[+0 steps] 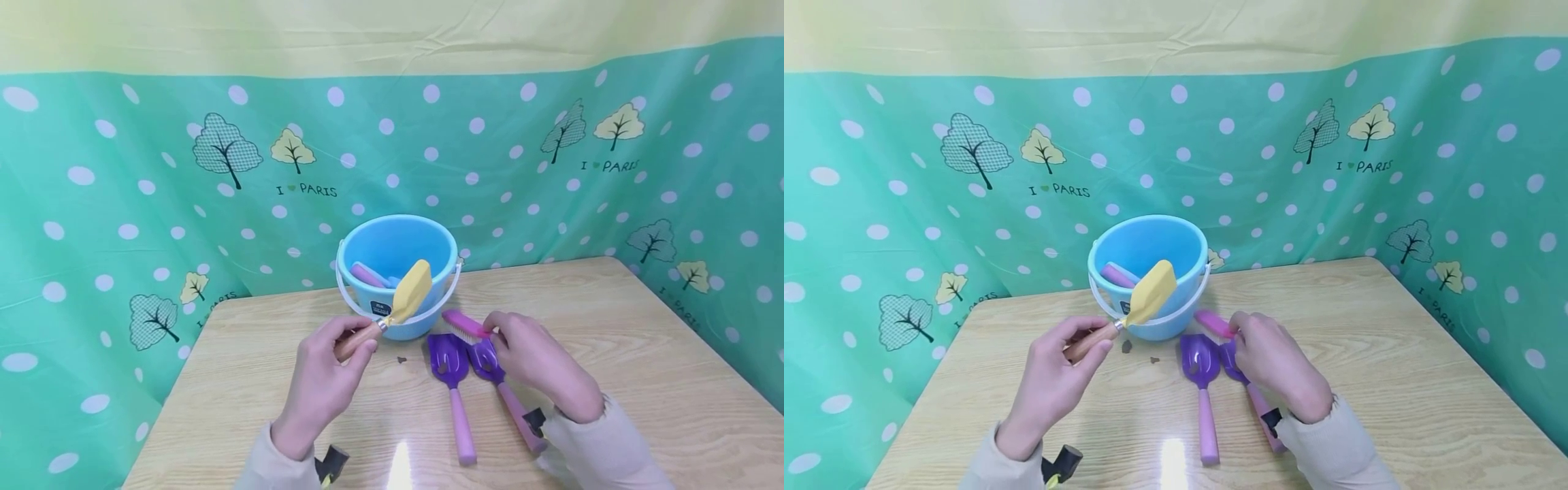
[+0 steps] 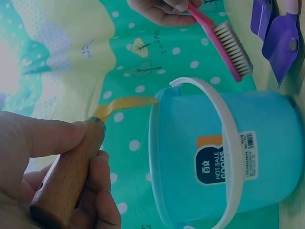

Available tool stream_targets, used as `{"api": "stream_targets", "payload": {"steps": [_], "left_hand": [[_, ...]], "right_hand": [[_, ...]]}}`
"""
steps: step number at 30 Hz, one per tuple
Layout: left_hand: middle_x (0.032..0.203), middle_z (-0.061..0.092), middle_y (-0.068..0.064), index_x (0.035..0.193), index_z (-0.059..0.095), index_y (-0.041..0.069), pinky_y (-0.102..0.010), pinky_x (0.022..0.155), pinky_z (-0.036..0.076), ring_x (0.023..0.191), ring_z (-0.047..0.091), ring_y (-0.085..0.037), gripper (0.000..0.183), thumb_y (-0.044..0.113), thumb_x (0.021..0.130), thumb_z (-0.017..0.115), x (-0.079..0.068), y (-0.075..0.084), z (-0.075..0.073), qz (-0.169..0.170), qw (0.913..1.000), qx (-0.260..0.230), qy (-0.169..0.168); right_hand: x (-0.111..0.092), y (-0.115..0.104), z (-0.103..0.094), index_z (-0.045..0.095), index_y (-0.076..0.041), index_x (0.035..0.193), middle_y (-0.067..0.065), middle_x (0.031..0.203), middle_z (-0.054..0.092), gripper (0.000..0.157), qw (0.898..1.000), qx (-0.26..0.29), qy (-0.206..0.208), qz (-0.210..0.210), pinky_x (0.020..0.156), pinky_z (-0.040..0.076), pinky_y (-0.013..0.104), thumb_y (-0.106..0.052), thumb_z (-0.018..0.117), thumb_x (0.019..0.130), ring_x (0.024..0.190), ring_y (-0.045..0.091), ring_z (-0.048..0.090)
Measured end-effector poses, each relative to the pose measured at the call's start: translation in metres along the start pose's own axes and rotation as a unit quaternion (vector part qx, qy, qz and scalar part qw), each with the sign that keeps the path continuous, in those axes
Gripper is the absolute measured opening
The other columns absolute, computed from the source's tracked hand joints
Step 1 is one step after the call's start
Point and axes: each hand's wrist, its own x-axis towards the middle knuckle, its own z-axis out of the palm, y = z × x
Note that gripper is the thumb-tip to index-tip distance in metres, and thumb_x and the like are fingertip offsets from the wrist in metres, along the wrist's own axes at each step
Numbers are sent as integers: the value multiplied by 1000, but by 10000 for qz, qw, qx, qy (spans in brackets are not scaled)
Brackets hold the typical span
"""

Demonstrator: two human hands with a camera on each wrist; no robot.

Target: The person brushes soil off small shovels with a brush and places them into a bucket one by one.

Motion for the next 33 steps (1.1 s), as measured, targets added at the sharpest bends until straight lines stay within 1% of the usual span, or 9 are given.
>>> {"api": "stream_targets", "payload": {"steps": [4, 8, 11, 15, 19, 23, 27, 30, 33], "left_hand": [[91, 68, 1, 101, 68, 8, -27, 65, 52, 74, 58, -8, 28, -1, 77, 76, 11, 3, -2, -17, 9999, -15, -109], [90, 67, 0, 101, 69, 7, -26, 65, 51, 75, 58, -8, 26, 1, 77, 76, 24, 4, -5, 102, 9996, 237, -104], [92, 67, -1, 102, 71, 6, -26, 68, 53, 80, 61, -9, 25, 2, 78, 76, 37, 4, -7, 129, 9992, 362, -147], [95, 68, -3, 103, 72, 6, -27, 76, 51, 87, 65, -13, 25, 3, 78, 76, 54, 0, -10, 11, 9983, 494, -323], [96, 68, -3, 102, 72, 7, -29, 75, 50, 87, 67, -13, 23, 4, 79, 76, 69, -8, -12, -23, 9945, 848, -609], [100, 68, -2, 102, 72, 9, -32, 75, 52, 90, 67, -14, 20, 6, 81, 74, 84, -16, -12, -12, 9851, 1294, -1136], [98, 69, 3, 100, 73, 13, -32, 74, 51, 87, 65, -14, 17, 10, 83, 72, 102, -24, -8, -178, 9688, 1756, -1741], [94, 70, 4, 98, 73, 14, -32, 71, 51, 81, 63, -13, 15, 12, 83, 72, 114, -29, -4, -325, 9580, 1960, -2065], [92, 69, 4, 98, 73, 15, -31, 72, 49, 80, 62, -13, 14, 13, 83, 72, 123, -33, -1, -454, 9505, 2060, -2283]], "right_hand": [[0, 0, 1, 64, -4, 110, 10, 99, 63, 23, 10000, -29, 14, -5, 61, 45, 29, -2, 54, 90, 74, 18, 53], [0, -1, 2, 64, -4, 110, 10, 99, 63, 23, 10000, -22, -22, -25, 62, 45, 30, -1, 54, 89, 76, 19, 53], [-1, -2, 2, 64, -4, 109, 9, 99, 63, 23, 9999, -76, -22, -85, 63, 45, 31, 0, 53, 89, 76, 19, 53], [-1, -2, 2, 64, -4, 109, 8, 97, 63, 23, 9999, -125, -10, -117, 64, 45, 30, 0, 54, 89, 76, 19, 53], [-1, -2, 2, 65, -4, 108, 8, 95, 63, 23, 9997, -161, 13, -178, 64, 45, 30, 0, 54, 88, 75, 19, 53], [-2, -3, 3, 65, -4, 108, 7, 94, 62, 23, 9997, -165, 2, -170, 63, 45, 30, 0, 54, 88, 74, 18, 53], [-1, -3, 4, 65, -5, 108, 7, 94, 62, 22, 9998, -175, -14, -113, 61, 45, 29, -1, 55, 89, 73, 18, 52], [-1, -3, 5, 65, -4, 109, 7, 94, 62, 22, 9998, -146, -36, -99, 59, 44, 28, -1, 55, 89, 73, 18, 52], [-1, -3, 5, 64, -4, 110, 7, 95, 62, 23, 9999, -110, -62, -100, 57, 44, 28, -1, 55, 89, 72, 18, 52]]}}
